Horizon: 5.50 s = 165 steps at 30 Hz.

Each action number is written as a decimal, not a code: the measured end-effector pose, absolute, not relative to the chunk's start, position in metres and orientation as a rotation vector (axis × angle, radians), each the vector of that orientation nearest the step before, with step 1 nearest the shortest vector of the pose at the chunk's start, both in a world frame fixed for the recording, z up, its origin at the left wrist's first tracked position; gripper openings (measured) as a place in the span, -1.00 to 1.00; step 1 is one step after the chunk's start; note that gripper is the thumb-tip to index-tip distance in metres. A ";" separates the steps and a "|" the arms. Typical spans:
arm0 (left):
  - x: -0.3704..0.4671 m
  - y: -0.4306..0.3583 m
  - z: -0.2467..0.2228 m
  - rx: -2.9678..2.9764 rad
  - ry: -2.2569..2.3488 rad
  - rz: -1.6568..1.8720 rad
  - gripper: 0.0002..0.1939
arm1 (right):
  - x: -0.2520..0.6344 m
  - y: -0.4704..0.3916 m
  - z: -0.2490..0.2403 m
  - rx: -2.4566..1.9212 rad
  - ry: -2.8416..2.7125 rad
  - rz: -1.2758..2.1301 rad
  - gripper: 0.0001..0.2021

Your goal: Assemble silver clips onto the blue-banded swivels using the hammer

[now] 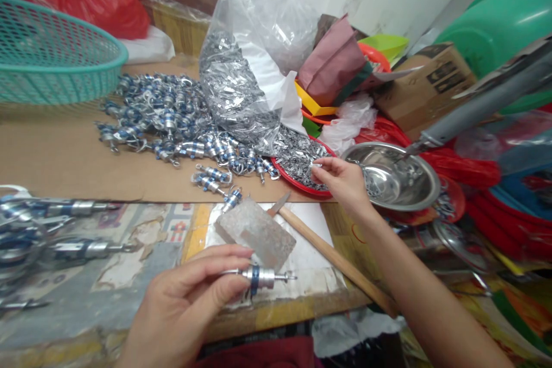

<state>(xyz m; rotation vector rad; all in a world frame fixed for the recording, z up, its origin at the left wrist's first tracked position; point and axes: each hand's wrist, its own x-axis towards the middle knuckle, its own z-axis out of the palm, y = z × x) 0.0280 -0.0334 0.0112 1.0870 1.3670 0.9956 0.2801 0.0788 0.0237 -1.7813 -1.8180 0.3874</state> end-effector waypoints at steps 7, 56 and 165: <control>0.039 -0.038 0.013 0.930 1.424 1.125 -0.72 | 0.205 -0.010 0.036 -1.026 -1.837 0.864 -0.81; 0.036 -0.034 0.011 0.698 1.161 1.082 -0.54 | 0.211 -0.014 0.031 -1.072 -2.141 0.527 -0.87; 0.023 -0.023 -0.006 1.135 1.255 0.970 -0.91 | 0.270 0.038 -0.005 -1.653 -2.087 0.374 -0.74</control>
